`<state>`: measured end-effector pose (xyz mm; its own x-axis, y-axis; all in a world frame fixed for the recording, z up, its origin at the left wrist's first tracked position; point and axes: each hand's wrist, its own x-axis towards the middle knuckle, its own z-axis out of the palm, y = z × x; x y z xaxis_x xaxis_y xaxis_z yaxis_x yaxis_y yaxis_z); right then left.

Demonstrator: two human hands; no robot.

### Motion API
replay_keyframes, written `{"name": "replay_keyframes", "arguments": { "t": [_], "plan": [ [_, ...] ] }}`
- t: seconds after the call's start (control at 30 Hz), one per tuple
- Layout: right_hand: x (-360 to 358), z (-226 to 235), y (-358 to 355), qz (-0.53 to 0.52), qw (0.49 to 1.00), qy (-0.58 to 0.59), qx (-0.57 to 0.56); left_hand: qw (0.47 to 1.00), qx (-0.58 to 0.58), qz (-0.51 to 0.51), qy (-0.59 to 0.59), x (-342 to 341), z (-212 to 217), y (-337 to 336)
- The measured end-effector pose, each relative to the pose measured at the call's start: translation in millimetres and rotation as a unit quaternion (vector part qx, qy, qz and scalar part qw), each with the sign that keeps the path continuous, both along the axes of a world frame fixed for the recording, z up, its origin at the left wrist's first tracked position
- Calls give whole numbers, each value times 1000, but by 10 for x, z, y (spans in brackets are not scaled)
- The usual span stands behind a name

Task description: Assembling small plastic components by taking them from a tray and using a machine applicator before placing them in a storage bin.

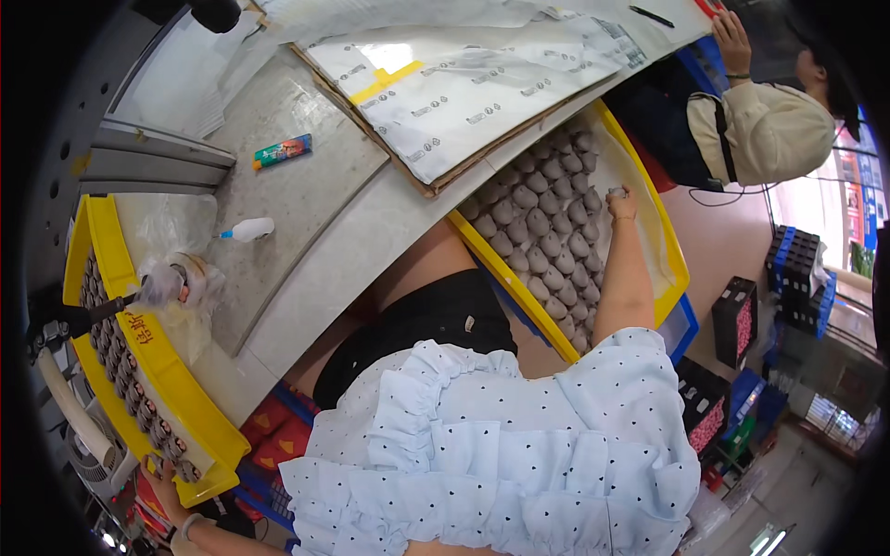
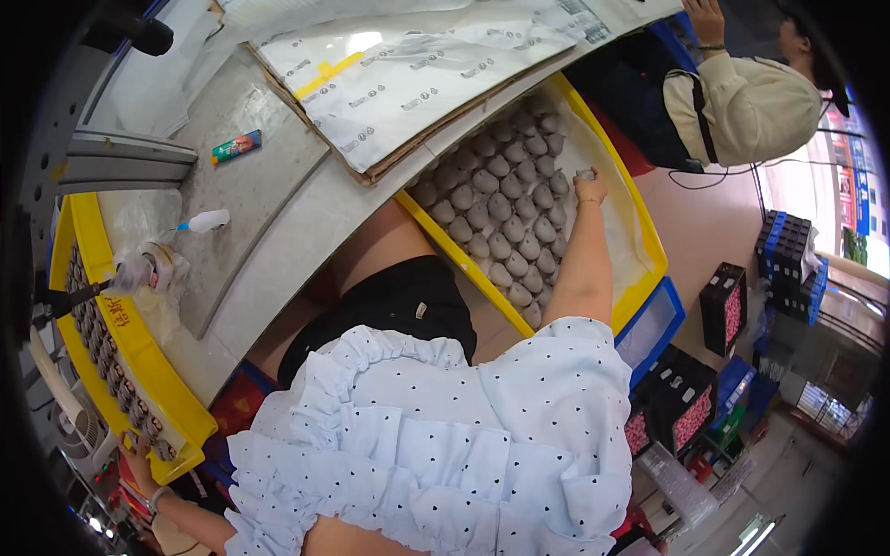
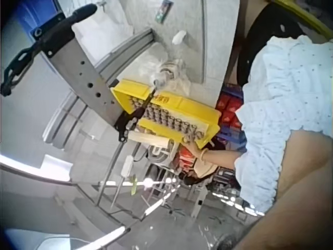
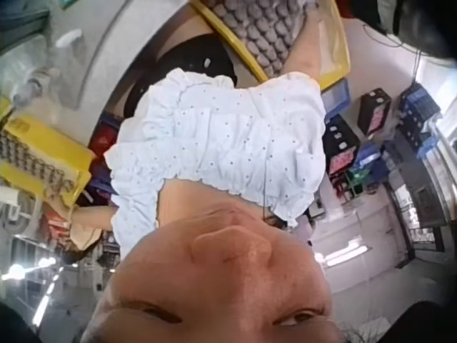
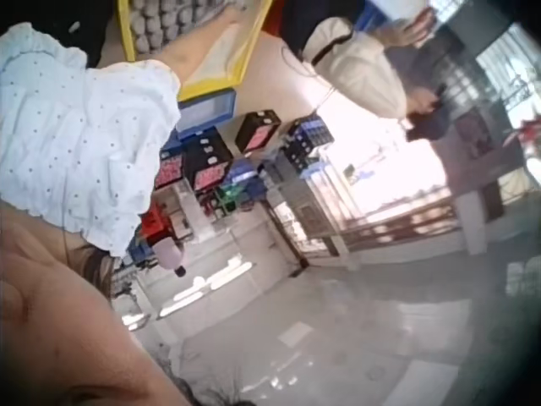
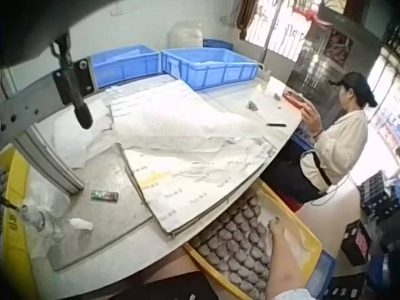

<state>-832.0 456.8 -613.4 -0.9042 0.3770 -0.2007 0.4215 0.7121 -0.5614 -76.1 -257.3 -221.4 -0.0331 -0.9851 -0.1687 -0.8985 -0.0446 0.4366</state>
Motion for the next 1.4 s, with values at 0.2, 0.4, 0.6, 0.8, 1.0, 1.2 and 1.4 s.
{"name": "replay_keyframes", "arguments": {
  "t": [0.2, 0.4, 0.6, 0.8, 1.0, 1.2, 1.4],
  "plan": [
    [-396, -221, -263, 168, 981, 26, 94, 990, -15, -4, 143, -271, 87, 190],
    [303, 958, -1453, 123, 951, 273, 74, 873, 21, -54, 485, -830, 219, 873],
    [2034, 2675, -3592, 468, 774, 253, -344, 697, 308, -70, 643, -2220, -244, 1634],
    [2441, 2785, -5045, 707, 627, 265, -191, 624, 410, -88, 660, -2617, -720, 1854],
    [2704, 3065, -4931, 639, 619, -239, -389, 686, 284, -124, 658, -2738, -754, 1754],
    [2826, 3181, -4642, 662, 613, -162, -400, 712, 245, -169, 636, -2796, -744, 1682],
    [2824, 3390, -4659, 720, 619, 177, -259, 752, 199, -227, 586, -2841, -742, 1671]
  ]
}}
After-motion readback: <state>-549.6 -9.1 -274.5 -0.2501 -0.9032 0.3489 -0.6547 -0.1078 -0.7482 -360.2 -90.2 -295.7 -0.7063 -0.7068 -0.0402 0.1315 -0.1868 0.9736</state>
